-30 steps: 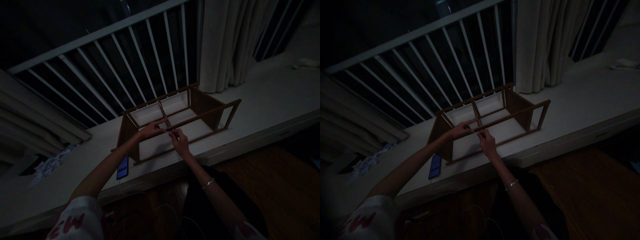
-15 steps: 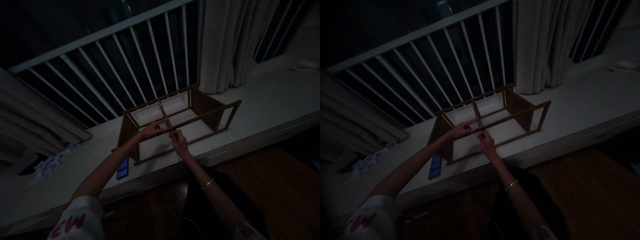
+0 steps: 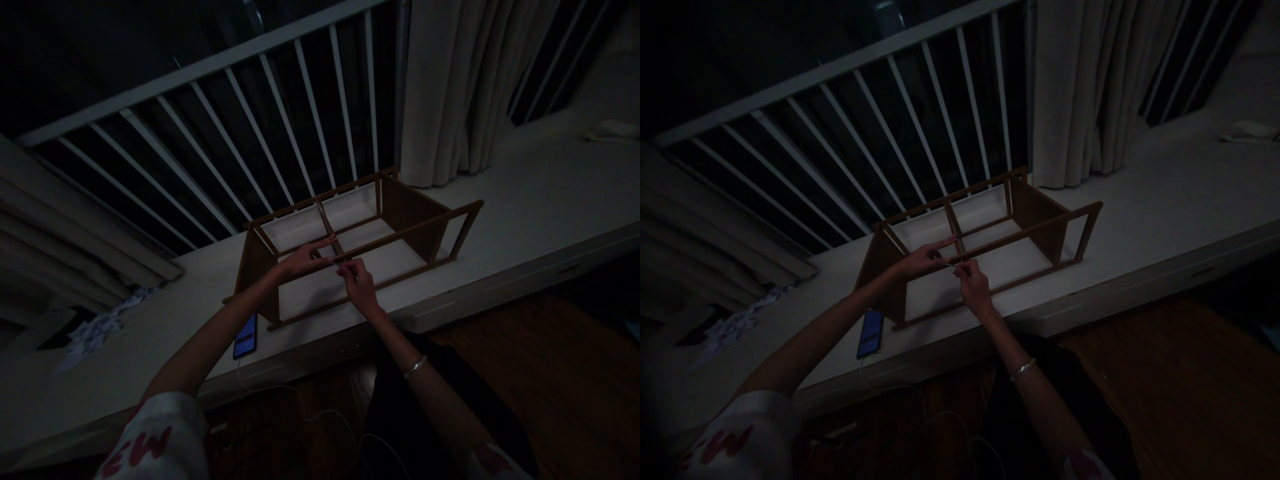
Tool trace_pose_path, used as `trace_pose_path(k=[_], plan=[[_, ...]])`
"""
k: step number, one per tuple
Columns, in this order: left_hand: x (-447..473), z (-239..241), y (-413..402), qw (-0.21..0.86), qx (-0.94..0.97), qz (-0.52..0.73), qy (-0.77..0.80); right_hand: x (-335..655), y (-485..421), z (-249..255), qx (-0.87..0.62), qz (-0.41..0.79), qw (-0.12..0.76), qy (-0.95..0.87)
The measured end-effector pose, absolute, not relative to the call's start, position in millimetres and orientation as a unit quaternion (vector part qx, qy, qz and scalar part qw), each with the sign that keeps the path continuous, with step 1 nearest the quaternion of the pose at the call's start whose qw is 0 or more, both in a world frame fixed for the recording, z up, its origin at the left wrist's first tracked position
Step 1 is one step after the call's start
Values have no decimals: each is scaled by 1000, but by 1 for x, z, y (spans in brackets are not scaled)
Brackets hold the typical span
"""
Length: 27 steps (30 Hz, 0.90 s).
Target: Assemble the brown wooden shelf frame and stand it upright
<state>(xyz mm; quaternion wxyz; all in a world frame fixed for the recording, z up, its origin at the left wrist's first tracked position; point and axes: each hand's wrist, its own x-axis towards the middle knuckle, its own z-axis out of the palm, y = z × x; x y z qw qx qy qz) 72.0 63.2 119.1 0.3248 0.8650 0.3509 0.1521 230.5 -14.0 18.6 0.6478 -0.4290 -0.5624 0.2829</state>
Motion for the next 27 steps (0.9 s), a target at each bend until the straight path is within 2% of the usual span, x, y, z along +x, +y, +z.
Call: trace_pose_path(k=[17, 27], plan=[[71, 119, 64, 323, 865, 151, 353, 228, -15, 20, -442, 293, 654, -539], [72, 119, 63, 328, 863, 151, 352, 230, -18, 26, -468, 236, 650, -551]])
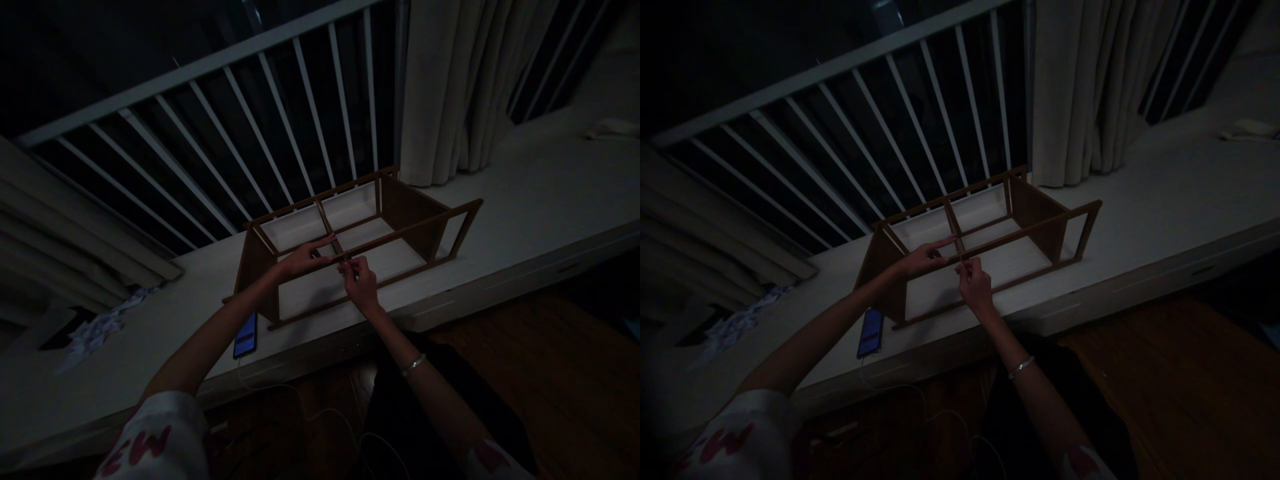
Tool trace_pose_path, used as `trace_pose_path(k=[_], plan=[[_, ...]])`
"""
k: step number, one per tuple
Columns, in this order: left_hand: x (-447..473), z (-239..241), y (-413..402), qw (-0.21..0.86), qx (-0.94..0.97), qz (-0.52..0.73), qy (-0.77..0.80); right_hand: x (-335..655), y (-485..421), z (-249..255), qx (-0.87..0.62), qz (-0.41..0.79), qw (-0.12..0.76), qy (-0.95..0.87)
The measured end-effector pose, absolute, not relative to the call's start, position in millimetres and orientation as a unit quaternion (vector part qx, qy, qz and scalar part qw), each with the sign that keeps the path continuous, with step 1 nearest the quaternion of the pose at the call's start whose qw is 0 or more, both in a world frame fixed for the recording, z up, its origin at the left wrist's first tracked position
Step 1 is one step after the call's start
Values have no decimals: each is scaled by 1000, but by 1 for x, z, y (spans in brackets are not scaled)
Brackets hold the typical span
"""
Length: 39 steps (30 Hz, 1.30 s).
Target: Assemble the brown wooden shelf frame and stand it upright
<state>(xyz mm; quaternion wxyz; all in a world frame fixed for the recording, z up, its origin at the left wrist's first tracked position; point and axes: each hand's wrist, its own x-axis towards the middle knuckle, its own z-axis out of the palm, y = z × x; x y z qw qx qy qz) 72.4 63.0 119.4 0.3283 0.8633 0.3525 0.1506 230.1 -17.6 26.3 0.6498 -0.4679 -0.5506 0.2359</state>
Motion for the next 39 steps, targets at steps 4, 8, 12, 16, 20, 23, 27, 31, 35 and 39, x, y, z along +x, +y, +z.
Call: trace_pose_path(k=[4, 8, 12, 16, 20, 23, 27, 31, 35, 39], plan=[[72, 118, 65, 332, 863, 149, 351, 236, -21, 31, -492, 186, 632, -569], [71, 116, 69, 327, 869, 146, 343, 239, -21, 32, -520, 167, 620, -564], [70, 115, 69, 322, 869, 146, 347, 241, -20, 33, -520, 185, 625, -552], [71, 116, 66, 328, 864, 146, 353, 242, -19, 34, -498, 232, 643, -533], [72, 116, 65, 325, 865, 146, 352, 244, -15, 31, -472, 289, 660, -508], [71, 116, 65, 322, 867, 144, 353, 245, -14, 28, -472, 290, 664, -503], [71, 117, 64, 321, 865, 144, 358, 243, -14, 28, -493, 229, 675, -498], [72, 117, 64, 324, 862, 150, 360, 243, -16, 29, -496, 175, 678, -513], [71, 117, 65, 329, 861, 149, 358, 245, -18, 30, -494, 124, 655, -558], [71, 118, 65, 331, 861, 150, 356, 246, -18, 28, -480, 88, 633, -601]])
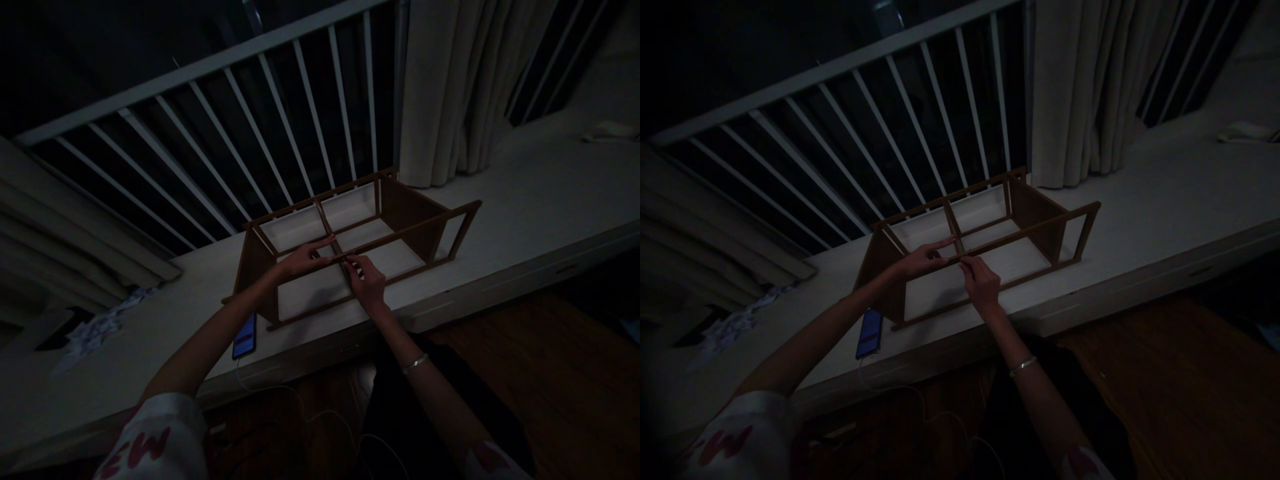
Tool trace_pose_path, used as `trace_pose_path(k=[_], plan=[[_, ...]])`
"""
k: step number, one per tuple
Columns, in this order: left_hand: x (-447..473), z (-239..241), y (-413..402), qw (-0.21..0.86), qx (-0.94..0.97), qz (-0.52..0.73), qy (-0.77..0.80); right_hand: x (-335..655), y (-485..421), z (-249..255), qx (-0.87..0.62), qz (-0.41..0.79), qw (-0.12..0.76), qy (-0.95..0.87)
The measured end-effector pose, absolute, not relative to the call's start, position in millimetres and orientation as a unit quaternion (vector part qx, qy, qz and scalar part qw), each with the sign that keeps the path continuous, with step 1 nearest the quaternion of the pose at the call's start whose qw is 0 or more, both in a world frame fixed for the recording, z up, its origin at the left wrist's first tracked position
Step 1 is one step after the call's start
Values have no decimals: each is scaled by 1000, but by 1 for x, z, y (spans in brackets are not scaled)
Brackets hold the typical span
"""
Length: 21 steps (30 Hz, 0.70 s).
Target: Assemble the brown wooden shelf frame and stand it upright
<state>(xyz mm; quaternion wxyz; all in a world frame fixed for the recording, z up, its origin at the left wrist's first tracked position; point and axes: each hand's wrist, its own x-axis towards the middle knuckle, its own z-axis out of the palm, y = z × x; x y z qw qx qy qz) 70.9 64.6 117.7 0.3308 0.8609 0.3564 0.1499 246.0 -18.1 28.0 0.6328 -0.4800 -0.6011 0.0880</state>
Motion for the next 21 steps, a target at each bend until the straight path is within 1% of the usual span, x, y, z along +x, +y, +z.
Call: trace_pose_path(k=[7, 12, 15, 21], plan=[[71, 116, 66, 339, 858, 149, 357, 255, -16, 29, -433, 72, 614, -656], [71, 115, 67, 339, 856, 143, 364, 270, -14, 30, -387, 64, 581, -713], [71, 115, 67, 345, 853, 147, 363, 273, -13, 28, -395, 51, 575, -714], [71, 117, 63, 347, 852, 151, 362, 274, -8, 24, -414, 37, 591, -691]])
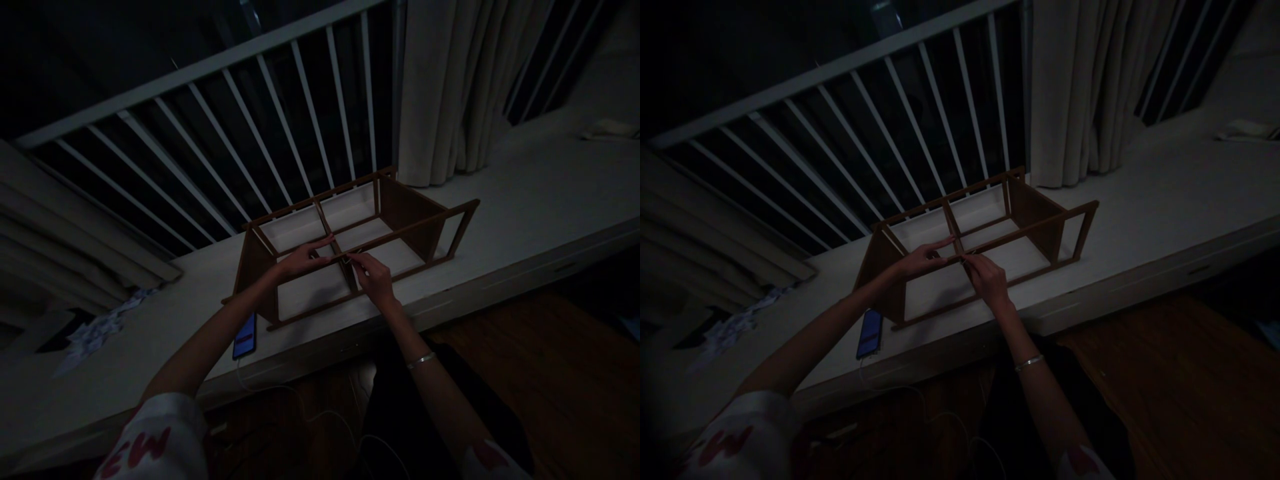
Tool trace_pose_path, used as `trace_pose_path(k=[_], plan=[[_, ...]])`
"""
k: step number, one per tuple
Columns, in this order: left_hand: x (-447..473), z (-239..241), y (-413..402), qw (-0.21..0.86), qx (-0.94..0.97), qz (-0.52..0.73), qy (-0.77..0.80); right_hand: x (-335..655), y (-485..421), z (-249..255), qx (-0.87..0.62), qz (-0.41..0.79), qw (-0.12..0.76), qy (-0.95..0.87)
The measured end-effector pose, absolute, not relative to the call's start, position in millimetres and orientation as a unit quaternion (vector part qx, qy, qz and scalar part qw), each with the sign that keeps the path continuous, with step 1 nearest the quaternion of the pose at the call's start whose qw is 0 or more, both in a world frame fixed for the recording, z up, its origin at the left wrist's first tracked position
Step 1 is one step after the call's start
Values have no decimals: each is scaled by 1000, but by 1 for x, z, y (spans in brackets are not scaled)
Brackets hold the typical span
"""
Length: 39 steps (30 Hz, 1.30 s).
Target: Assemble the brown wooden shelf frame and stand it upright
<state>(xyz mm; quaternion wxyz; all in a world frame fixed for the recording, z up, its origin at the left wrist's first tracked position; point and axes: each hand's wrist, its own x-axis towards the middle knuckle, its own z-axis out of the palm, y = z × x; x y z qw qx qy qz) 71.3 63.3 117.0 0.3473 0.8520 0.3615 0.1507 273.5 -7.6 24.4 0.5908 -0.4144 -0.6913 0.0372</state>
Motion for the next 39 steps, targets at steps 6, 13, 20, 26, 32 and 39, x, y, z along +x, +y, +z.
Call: trace_pose_path(k=[6, 13, 20, 26, 32, 39], plan=[[73, 117, 62, 348, 850, 166, 359, 276, -7, 24, -414, 34, 586, -696], [73, 118, 61, 347, 850, 156, 364, 279, -9, 24, -424, 5, 552, -718], [72, 117, 64, 343, 852, 153, 365, 276, -8, 19, -431, -18, 573, -697], [71, 116, 65, 338, 857, 153, 358, 275, -12, 19, -447, -18, 572, -687], [71, 117, 63, 335, 857, 143, 363, 272, -15, 21, -468, -5, 564, -680], [70, 116, 65, 335, 860, 156, 352, 267, -19, 25, -489, 16, 557, -671]])
